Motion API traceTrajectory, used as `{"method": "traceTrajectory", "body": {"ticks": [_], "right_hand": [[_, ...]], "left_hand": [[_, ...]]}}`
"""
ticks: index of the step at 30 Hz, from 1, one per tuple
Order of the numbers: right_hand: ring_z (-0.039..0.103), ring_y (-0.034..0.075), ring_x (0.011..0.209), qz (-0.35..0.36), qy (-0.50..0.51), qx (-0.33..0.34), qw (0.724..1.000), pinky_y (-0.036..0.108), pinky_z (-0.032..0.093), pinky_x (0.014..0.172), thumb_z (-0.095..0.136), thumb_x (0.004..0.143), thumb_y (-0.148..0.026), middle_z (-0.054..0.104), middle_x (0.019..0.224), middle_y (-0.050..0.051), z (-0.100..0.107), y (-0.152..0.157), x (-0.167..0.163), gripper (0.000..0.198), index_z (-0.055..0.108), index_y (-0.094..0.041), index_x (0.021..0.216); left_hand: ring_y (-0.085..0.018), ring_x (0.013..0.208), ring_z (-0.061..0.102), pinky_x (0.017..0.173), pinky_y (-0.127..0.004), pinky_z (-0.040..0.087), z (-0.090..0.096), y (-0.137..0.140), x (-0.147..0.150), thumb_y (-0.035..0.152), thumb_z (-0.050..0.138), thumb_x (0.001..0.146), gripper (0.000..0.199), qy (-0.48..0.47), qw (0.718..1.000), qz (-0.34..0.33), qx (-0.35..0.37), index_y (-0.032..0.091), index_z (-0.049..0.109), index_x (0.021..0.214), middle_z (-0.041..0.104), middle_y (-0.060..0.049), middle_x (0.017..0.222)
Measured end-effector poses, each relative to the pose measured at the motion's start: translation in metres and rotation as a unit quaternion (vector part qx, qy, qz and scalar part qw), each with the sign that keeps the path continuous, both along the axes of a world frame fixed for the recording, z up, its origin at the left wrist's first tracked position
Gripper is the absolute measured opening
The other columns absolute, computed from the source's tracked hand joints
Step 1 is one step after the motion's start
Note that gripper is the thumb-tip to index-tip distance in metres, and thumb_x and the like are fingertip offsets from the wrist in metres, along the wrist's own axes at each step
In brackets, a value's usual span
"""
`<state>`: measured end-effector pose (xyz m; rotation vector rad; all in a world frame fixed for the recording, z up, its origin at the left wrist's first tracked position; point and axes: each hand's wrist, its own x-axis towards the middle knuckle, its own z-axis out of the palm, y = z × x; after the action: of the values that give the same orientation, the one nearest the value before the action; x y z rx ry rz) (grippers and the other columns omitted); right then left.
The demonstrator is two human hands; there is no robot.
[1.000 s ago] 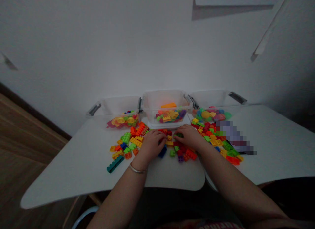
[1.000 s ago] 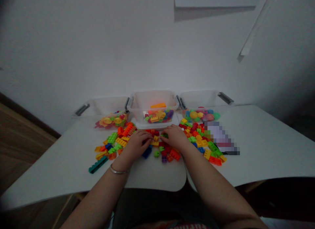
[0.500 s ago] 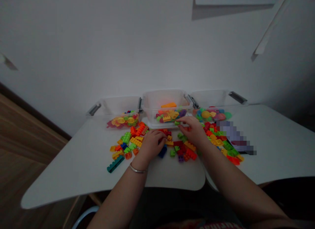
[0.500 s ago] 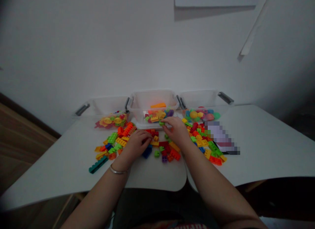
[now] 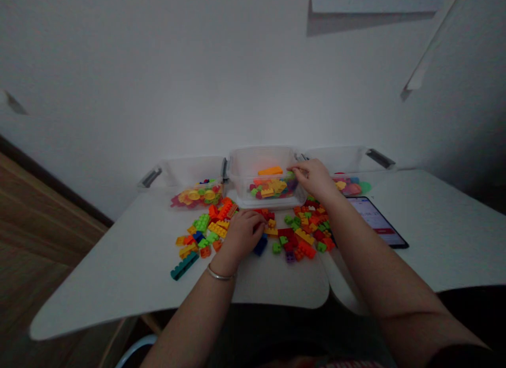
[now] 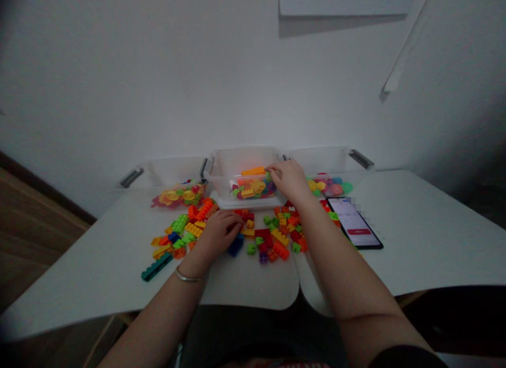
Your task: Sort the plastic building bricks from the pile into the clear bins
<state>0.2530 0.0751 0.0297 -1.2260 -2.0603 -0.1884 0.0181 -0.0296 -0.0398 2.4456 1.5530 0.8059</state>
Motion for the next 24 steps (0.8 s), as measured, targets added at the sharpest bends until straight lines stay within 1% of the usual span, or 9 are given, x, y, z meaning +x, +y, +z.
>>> {"method": "traceTrajectory", "body": {"ticks": [1,3,6,11,13,15,19,22,24], "right_hand": [[0.062,0.026,0.087,-0.004,-0.021,-0.008,1.000,0.041,0.045,0.085,0.045,0.093,-0.026,0.075,0.088,0.009,-0.003,0.001,-0.003,0.031,0.074,-0.019,0.086],[0.061,0.026,0.087,-0.015,-0.055,0.001,0.998,0.040,0.044,0.087,0.041,0.095,-0.028,0.074,0.084,0.010,-0.009,0.001,-0.006,0.036,0.072,-0.018,0.078],[0.060,0.026,0.092,-0.024,-0.080,0.024,0.996,0.040,0.043,0.091,0.038,0.097,-0.028,0.073,0.089,0.011,-0.012,-0.002,-0.008,0.037,0.069,-0.018,0.080],[0.062,0.026,0.090,-0.012,-0.103,0.016,0.995,0.043,0.043,0.092,0.036,0.097,-0.029,0.073,0.088,0.012,-0.012,-0.003,-0.005,0.038,0.069,-0.017,0.082],[0.062,0.026,0.091,0.007,-0.080,0.013,0.997,0.044,0.043,0.094,0.037,0.097,-0.029,0.073,0.089,0.011,-0.013,-0.001,-0.005,0.037,0.069,-0.017,0.083],[0.063,0.026,0.096,0.040,-0.026,0.012,0.999,0.045,0.043,0.097,0.038,0.096,-0.029,0.073,0.095,0.010,-0.015,0.000,-0.004,0.033,0.069,-0.018,0.088],[0.063,0.024,0.105,0.111,0.082,0.037,0.990,0.044,0.045,0.098,0.044,0.093,-0.029,0.073,0.105,0.008,-0.013,-0.007,-0.002,0.027,0.069,-0.021,0.098],[0.063,0.024,0.104,0.092,0.124,0.078,0.985,0.045,0.044,0.099,0.047,0.092,-0.027,0.073,0.104,0.006,-0.013,-0.023,-0.002,0.023,0.069,-0.023,0.098],[0.064,0.024,0.099,0.075,0.138,0.090,0.984,0.044,0.045,0.095,0.047,0.092,-0.025,0.074,0.098,0.006,-0.016,-0.036,-0.004,0.022,0.069,-0.023,0.094]], "left_hand": [[-0.022,0.101,0.061,0.094,-0.040,0.046,0.001,0.000,0.000,0.022,0.056,0.090,0.016,0.002,1.000,0.000,0.000,0.022,0.072,0.090,0.072,-0.005,0.101],[-0.022,0.101,0.061,0.094,-0.041,0.046,0.002,-0.001,0.001,0.022,0.056,0.090,0.016,0.002,1.000,0.001,-0.001,0.022,0.072,0.090,0.072,-0.005,0.101],[-0.022,0.101,0.061,0.095,-0.041,0.045,0.003,-0.001,0.003,0.022,0.056,0.090,0.016,-0.003,1.000,0.001,-0.004,0.023,0.072,0.090,0.073,-0.005,0.101],[-0.023,0.101,0.061,0.095,-0.042,0.045,0.003,-0.001,0.003,0.023,0.055,0.090,0.017,0.004,1.000,0.000,-0.011,0.023,0.072,0.091,0.073,-0.005,0.101],[-0.023,0.101,0.061,0.095,-0.042,0.046,0.004,-0.002,0.003,0.023,0.055,0.090,0.017,0.009,1.000,0.000,-0.016,0.023,0.072,0.091,0.073,-0.005,0.101],[-0.023,0.101,0.061,0.095,-0.042,0.046,0.005,-0.002,0.002,0.023,0.055,0.090,0.017,0.011,1.000,-0.002,-0.019,0.023,0.072,0.091,0.073,-0.005,0.101],[-0.022,0.100,0.061,0.094,-0.041,0.047,0.005,-0.003,0.002,0.023,0.055,0.090,0.017,0.011,1.000,0.000,-0.013,0.023,0.072,0.091,0.072,-0.005,0.100],[-0.022,0.099,0.061,0.094,-0.040,0.047,0.004,-0.003,0.003,0.023,0.055,0.090,0.017,0.008,1.000,0.000,-0.009,0.023,0.072,0.091,0.072,-0.005,0.099],[-0.022,0.099,0.061,0.094,-0.041,0.046,0.004,-0.003,0.003,0.023,0.055,0.090,0.017,0.003,1.000,-0.002,-0.012,0.023,0.072,0.090,0.072,-0.005,0.099]]}}
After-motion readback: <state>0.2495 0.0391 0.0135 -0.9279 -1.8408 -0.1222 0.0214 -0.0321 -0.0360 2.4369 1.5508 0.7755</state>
